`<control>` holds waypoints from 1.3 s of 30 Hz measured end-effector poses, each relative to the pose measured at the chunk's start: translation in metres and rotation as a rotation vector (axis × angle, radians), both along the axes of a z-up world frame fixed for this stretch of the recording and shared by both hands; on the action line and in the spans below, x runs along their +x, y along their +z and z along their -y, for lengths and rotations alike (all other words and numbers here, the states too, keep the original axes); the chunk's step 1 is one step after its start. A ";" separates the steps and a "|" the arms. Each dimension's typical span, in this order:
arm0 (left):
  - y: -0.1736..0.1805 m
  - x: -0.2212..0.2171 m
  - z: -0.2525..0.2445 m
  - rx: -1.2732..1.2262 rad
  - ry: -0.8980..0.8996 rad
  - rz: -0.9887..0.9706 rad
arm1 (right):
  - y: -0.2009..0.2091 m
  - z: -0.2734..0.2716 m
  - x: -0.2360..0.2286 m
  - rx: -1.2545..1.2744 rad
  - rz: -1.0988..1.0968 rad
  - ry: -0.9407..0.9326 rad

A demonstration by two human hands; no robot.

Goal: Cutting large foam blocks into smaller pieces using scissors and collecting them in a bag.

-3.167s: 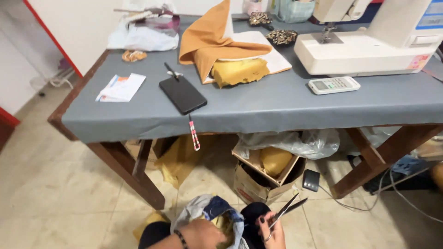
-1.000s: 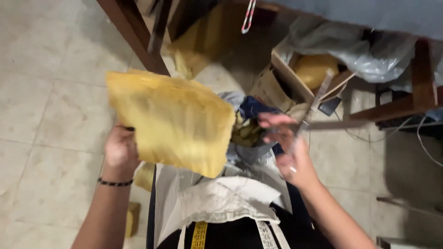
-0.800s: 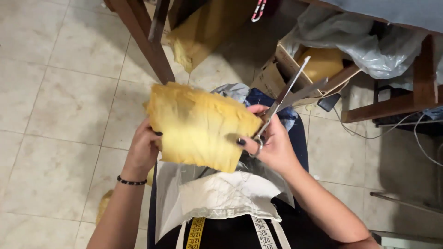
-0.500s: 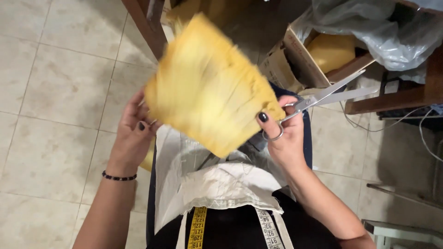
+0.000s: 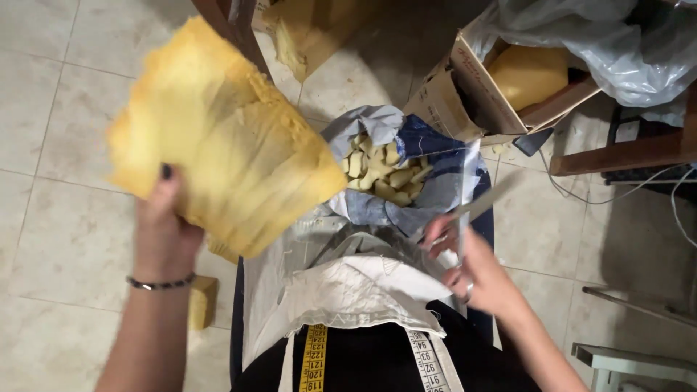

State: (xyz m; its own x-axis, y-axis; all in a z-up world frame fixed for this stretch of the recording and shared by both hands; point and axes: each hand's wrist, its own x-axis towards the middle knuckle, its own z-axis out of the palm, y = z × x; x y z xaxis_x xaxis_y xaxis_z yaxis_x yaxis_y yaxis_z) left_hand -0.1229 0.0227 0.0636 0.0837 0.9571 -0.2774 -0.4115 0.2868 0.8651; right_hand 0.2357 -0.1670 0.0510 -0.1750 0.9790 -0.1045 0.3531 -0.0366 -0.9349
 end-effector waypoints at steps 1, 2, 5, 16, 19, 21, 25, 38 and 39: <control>-0.005 0.007 0.005 -0.196 0.096 0.010 | 0.000 0.007 -0.002 -0.196 0.115 0.043; -0.020 0.015 0.015 -0.194 0.093 0.010 | -0.007 0.005 -0.011 -0.195 0.116 0.040; -0.040 0.039 0.041 -0.311 0.145 0.175 | -0.020 -0.002 -0.033 0.032 0.330 0.232; 0.016 0.068 0.076 -0.274 0.108 0.009 | -0.035 -0.018 -0.057 -0.201 0.148 -0.058; 0.008 0.068 0.078 -0.243 0.100 0.010 | -0.058 -0.009 -0.060 -0.137 0.066 -0.165; 0.011 0.072 0.076 -0.267 0.098 -0.009 | -0.059 -0.008 -0.060 -0.136 0.045 -0.185; 0.009 0.075 0.073 -0.295 0.107 -0.018 | -0.078 -0.003 -0.056 -0.170 -0.024 -0.246; 0.006 0.065 0.058 -0.174 0.158 0.009 | -0.029 -0.023 -0.044 -0.356 0.094 0.238; 0.006 0.069 0.061 -0.167 0.146 -0.011 | -0.025 -0.029 -0.046 -0.362 0.125 0.233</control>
State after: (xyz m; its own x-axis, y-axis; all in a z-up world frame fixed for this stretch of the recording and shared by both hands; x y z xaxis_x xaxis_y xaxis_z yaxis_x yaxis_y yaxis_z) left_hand -0.0535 -0.0382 0.0696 -0.0567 0.8996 -0.4329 -0.4500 0.3641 0.8155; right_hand 0.1897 -0.1384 0.0257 -0.3510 0.8115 -0.4672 0.4998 -0.2595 -0.8263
